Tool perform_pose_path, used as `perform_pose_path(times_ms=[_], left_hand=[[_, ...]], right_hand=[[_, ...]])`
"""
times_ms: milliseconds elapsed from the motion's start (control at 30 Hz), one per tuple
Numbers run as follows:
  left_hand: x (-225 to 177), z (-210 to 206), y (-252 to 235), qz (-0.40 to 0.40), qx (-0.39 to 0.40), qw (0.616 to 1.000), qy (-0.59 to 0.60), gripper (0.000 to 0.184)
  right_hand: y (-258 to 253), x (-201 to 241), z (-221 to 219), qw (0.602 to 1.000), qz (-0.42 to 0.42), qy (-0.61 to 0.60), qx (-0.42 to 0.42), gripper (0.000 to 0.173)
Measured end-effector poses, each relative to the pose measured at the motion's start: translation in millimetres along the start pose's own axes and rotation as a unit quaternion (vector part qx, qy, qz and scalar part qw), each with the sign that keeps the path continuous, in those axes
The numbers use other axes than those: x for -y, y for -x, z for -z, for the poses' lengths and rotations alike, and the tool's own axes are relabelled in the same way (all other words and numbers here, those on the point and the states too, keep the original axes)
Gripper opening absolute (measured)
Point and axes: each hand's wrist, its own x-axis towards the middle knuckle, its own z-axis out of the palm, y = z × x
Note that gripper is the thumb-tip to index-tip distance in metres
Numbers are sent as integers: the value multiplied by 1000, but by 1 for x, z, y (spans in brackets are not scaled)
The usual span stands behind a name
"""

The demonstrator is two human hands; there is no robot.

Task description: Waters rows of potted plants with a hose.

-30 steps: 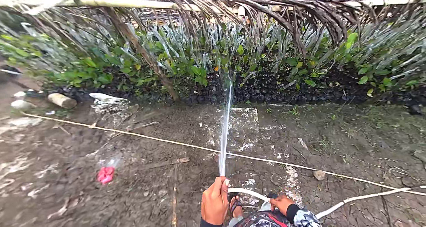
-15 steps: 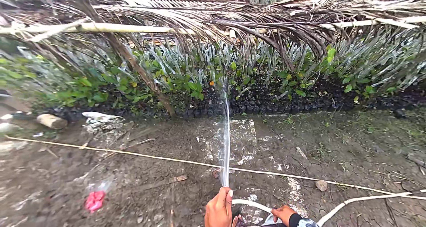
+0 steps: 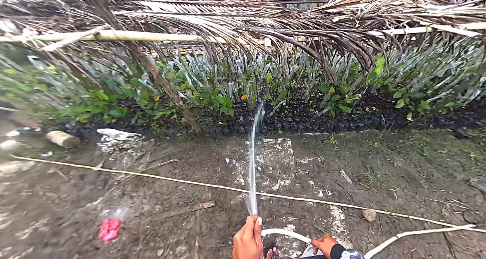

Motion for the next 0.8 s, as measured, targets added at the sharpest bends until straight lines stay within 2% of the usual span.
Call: perform_pose_path(times_ms=[167,267,433,567,800], left_hand=[[7,-6,6,-28,51,998,11,41],[7,-4,5,-11,28,1000,8,41],[10,-6,9,-44,39,998,20,40],[11,-6,6,-32,-2,999,17,44],[8,-9,4,-38,-3,999,13,43]], right_hand=[[-27,-14,-8,1000,7,8,-22,56],[-20,-10,-6,1000,5,7,-26,54],[5,5,1,1000,3,26,-2,55],[10,4,1,1000,8,12,-12,55],[14,1,-2,1000,5,19,-12,55]])
